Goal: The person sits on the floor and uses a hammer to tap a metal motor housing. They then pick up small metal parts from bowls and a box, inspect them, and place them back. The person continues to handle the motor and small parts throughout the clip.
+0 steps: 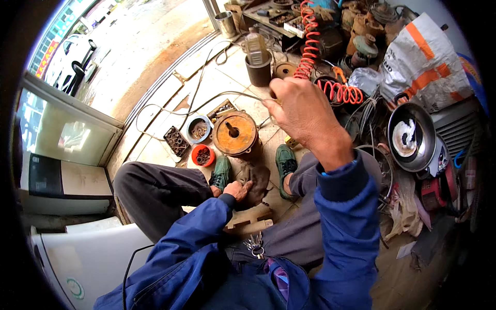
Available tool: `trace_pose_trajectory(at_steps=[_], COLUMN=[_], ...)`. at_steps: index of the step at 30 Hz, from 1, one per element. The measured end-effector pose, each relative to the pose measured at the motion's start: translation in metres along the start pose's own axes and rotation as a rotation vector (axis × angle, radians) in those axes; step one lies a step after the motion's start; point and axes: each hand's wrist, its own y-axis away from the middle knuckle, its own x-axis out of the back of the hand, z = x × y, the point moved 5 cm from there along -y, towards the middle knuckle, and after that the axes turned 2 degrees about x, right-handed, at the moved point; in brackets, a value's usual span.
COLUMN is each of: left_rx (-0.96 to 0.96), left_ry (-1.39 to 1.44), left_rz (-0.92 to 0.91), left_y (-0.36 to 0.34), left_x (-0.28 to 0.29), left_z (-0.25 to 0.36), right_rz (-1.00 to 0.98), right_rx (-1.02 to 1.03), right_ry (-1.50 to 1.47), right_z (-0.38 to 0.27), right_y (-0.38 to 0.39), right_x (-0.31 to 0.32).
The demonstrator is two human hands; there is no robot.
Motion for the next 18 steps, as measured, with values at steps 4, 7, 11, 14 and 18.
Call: trace_pose_trajectory(at_steps=[4, 7, 11, 14, 18], left_rx=[-0.375, -0.421, -0.148, -0.241, -0.525], left_ry=[-0.08, 0.339, 0.876, 0.92, 0.991], left_rz=[0.133, -0.033, -0.367, -0.351, -0.392], left_y=[-0.045, -0.004, 0.076, 0.076, 0.092], left_x=[-0.041, -0.017, 0.035, 0.053, 0.083], left_z=[-0.097, -0.04, -0.006, -0.031, -0.025], right_rz=[-0.111, -0.447, -0.648, -0.526, 0.108], right_rx=[-0.136, -0.278, -0.159, -0.07, 0.17], right_ry=[-0.005, -0.025, -0.166, -0.303, -0.301], right_z=[-0.019, -0.029, -0.052, -0.083, -0.084], right_y=[0.03, 0.071, 0.122, 0.131, 0.13], right_x=[-0.067, -0.116, -0.201, -0.226, -0.26])
